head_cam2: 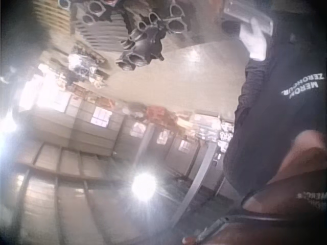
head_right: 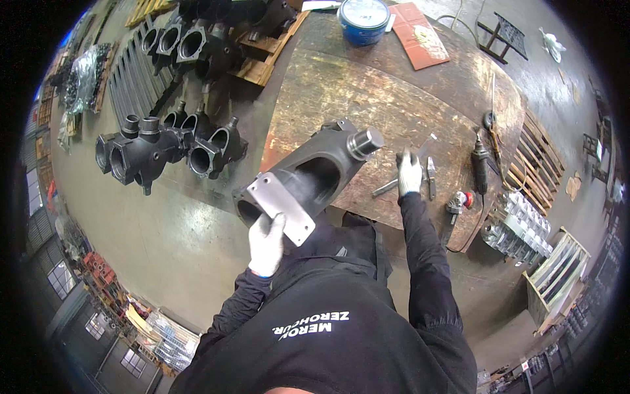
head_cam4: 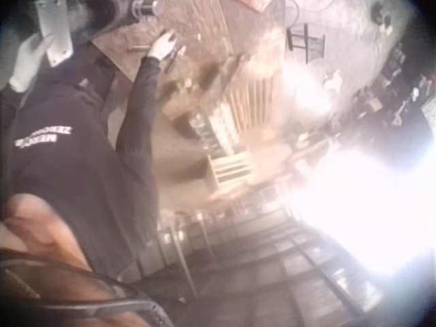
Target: The person uses an angle grinder to smooth the edges and surfaces of a dark metal casting on a workbench. They reposition the part several times to access different areas, then switch to a smaller rotary tool to finish the interior of a cylindrical opening.
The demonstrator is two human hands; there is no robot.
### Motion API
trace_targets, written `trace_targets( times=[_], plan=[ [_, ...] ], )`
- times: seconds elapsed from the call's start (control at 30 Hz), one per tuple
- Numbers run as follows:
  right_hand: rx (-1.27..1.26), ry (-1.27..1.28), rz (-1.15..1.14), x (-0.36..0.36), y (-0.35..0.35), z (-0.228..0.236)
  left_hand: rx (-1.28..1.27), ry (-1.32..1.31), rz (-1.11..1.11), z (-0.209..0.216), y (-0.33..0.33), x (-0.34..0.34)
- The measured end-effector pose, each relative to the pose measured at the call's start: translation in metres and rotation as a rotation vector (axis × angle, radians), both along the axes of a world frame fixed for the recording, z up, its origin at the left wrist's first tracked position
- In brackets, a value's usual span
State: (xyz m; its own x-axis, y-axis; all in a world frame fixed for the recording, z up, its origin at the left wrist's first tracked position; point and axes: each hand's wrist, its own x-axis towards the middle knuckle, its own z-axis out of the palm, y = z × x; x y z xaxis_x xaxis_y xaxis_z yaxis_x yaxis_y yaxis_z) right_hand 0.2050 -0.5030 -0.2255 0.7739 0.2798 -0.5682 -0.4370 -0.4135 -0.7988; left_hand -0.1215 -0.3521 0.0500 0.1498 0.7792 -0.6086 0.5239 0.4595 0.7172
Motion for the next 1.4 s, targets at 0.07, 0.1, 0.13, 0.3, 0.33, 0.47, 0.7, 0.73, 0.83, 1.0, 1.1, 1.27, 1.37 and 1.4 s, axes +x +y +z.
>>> trace_targets(
  times=[0.07, 0.1, 0.13, 0.3, 0.33, 0.47, 0.7, 0.73, 0.83, 1.0, 1.1, 1.27, 1.37, 1.4],
  plan=[
    [0.097, 0.074, -0.016, -0.009, -0.050, 0.007, 0.285, 0.040, -0.194, -0.005, -0.009, 0.032],
    [0.098, 0.093, -0.006, -0.014, -0.075, 0.011, 0.379, 0.040, -0.263, -0.009, -0.011, 0.048],
    [0.031, 0.113, -0.069, -0.023, -0.098, 0.015, 0.394, 0.150, -0.332, -0.011, -0.010, 0.063],
    [-0.045, 0.256, -0.216, -0.057, -0.189, 0.032, 0.466, 0.208, -0.359, -0.025, 0.022, 0.174],
    [-0.030, 0.242, -0.248, -0.062, -0.203, 0.035, 0.477, 0.209, -0.376, -0.027, 0.025, 0.198],
    [0.051, 0.206, -0.376, -0.083, -0.241, 0.049, 0.480, 0.313, -0.525, -0.037, 0.007, 0.264],
    [0.102, 0.087, -0.164, -0.115, -0.155, 0.105, 0.426, 0.204, -0.550, -0.036, 0.037, 0.256],
    [0.197, 0.018, -0.066, -0.119, -0.131, 0.118, 0.353, 0.216, -0.599, -0.030, 0.046, 0.244],
    [0.407, 0.092, -0.013, -0.129, -0.060, 0.154, 0.324, 0.325, -0.738, -0.013, 0.052, 0.223],
    [-0.001, -0.252, 0.141, -0.134, -0.055, 0.170, 0.375, 0.102, -0.850, -0.009, 0.038, 0.232],
    [-0.162, -0.365, 0.072, -0.124, -0.116, 0.140, 0.216, 0.008, -0.747, 0.000, 0.044, 0.200],
    [-0.841, -0.402, -0.065, -0.069, -0.253, 0.061, 0.781, -0.175, -0.566, 0.012, 0.027, 0.097],
    [-1.047, -0.284, -0.045, -0.025, -0.311, 0.017, 0.828, -0.008, -0.407, 0.000, 0.008, 0.062],
    [-1.028, -0.269, -0.029, -0.012, -0.325, 0.004, 0.890, 0.056, -0.365, -0.006, -0.001, 0.051]
  ],
)
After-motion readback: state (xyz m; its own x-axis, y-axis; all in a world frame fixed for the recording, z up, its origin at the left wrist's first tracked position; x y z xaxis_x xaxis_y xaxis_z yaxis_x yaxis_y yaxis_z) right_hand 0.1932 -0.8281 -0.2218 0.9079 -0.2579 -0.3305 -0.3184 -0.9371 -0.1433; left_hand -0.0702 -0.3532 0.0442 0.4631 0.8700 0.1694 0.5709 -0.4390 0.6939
